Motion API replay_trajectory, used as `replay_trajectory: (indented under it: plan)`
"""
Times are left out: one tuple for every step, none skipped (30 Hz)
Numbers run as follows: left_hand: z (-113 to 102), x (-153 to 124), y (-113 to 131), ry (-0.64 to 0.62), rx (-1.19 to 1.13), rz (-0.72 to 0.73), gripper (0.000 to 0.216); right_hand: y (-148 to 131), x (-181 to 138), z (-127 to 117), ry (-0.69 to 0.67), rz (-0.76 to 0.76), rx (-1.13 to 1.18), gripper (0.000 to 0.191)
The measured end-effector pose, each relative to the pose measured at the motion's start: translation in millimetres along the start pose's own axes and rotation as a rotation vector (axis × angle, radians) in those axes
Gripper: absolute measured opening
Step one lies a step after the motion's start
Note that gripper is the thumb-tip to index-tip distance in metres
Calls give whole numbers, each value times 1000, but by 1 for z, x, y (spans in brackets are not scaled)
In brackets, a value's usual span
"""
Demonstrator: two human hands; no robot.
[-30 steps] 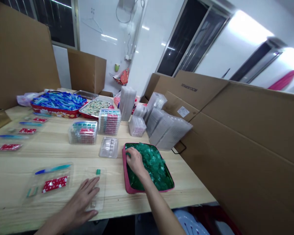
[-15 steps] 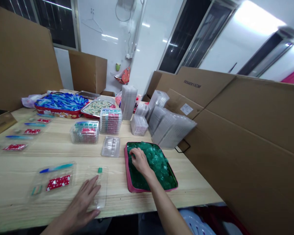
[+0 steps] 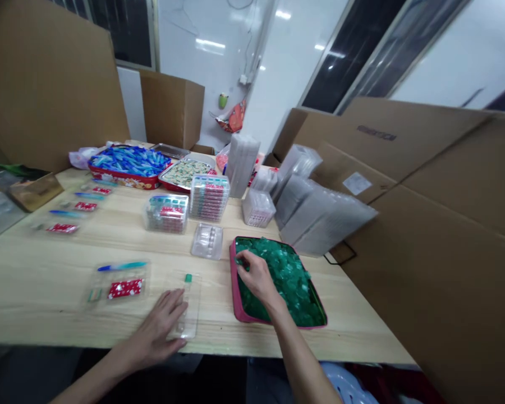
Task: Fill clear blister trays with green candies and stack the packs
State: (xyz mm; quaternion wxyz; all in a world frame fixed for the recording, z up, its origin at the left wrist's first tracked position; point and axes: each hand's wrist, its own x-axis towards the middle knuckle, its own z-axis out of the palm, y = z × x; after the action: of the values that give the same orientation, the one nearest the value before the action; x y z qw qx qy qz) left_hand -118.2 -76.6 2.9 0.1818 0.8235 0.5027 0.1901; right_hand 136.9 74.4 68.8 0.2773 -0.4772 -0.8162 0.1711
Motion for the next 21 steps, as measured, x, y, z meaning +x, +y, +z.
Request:
replay_trajectory:
  plan:
    - [-2, 0, 2, 4, -17, -3, 58, -10, -2, 5, -28, -33, 39, 20]
    - [-4, 1, 3, 6, -32, -7, 57, -20, -3, 11, -74, -77, 62, 22]
    - [-5, 1, 4, 5, -43, -12, 57, -30, -5, 19, -132, -123, 64, 24]
    - [-6, 2, 5, 2, -49, -16, 57, -39, -6, 27, -195, -157, 45, 27]
    - [-7, 2, 6, -4, -49, -20, 57, -46, -7, 37, -260, -175, 12, 30]
    - [-8, 3, 6, -13, -45, -23, 58, -53, -8, 47, -318, -179, -27, 32]
    - [-9, 3, 7, -23, -40, -26, 58, -58, -8, 56, -369, -172, -64, 33]
    - [-10, 3, 7, -35, -35, -27, 58, -62, -8, 64, -405, -160, -94, 32]
    - [-11, 3, 7, -43, -32, -26, 58, -65, -8, 70, -428, -148, -112, 31]
    - [-12, 3, 7, -49, -30, -22, 57, -68, -8, 75, -443, -138, -118, 30]
    - [-13, 3, 7, -54, -29, -18, 57, -71, -8, 78, -452, -132, -114, 29]
    - [-13, 3, 7, -56, -27, -15, 56, -73, -8, 80, -457, -133, -105, 27]
    - [-13, 2, 7, -58, -26, -15, 56, -76, -7, 82, -461, -140, -92, 26]
    - [-13, 2, 7, -57, -26, -17, 55, -78, -7, 82, -464, -149, -82, 25]
    - [-13, 1, 7, -56, -26, -19, 56, -79, -7, 82, -462, -156, -76, 24]
    - [-13, 1, 7, -53, -28, -20, 57, -80, -6, 83, -456, -159, -75, 23]
    - [-12, 1, 7, -47, -31, -19, 58, -80, -7, 83, -446, -155, -75, 22]
    - [-12, 0, 6, -42, -36, -18, 58, -80, -7, 84, -439, -149, -74, 21]
    - [-12, 0, 6, -37, -42, -17, 58, -79, -8, 85, -433, -145, -69, 21]
    - [-12, 0, 6, -33, -49, -17, 58, -78, -8, 87, -429, -146, -58, 21]
    - [-12, 0, 6, -30, -56, -19, 58, -77, -9, 88, -423, -152, -43, 22]
